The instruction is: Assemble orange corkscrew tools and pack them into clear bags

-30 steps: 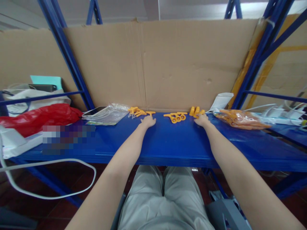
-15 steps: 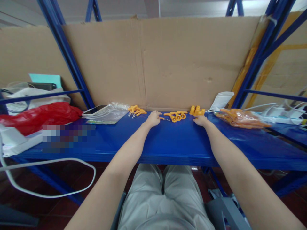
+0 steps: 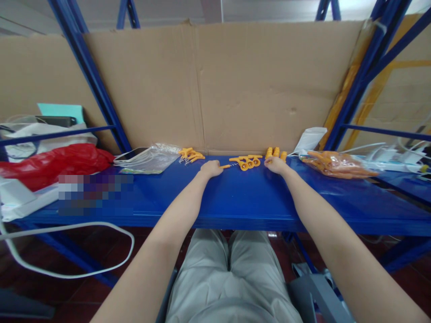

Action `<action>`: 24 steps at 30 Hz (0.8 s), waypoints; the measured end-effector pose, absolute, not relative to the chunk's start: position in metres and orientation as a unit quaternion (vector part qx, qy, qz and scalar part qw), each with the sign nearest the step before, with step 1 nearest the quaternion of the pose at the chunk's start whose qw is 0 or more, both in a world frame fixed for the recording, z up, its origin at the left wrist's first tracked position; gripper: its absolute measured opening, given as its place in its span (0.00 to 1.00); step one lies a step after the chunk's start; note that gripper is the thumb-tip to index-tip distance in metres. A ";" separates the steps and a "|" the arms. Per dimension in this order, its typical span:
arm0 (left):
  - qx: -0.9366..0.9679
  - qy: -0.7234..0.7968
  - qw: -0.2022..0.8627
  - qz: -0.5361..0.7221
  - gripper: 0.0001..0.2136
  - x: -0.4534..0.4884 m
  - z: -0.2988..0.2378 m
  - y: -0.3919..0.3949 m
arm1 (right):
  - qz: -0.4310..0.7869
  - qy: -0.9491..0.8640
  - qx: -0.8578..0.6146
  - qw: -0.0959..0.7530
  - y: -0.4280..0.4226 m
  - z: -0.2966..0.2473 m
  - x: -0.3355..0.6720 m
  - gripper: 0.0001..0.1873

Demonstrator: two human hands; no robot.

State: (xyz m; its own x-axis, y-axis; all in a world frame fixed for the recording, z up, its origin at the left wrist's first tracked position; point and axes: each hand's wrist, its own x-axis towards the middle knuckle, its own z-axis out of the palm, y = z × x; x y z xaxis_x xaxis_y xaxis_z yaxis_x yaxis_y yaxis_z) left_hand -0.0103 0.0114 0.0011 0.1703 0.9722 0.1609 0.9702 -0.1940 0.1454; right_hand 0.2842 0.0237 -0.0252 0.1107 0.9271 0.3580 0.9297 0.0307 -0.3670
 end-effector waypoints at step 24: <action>0.785 0.560 0.024 0.265 0.15 -0.005 -0.004 0.012 | -0.002 -0.788 -0.529 0.314 0.005 -0.005 0.238 0.23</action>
State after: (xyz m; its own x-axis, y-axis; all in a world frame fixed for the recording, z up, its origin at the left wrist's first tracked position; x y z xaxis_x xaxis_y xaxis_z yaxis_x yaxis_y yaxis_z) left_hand -0.0048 0.0123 -0.0040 0.2320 0.8911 0.3900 0.8660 -0.3718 0.3343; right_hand 0.2379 0.0055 -0.0049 -0.2422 0.8331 0.4973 0.8356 0.4396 -0.3294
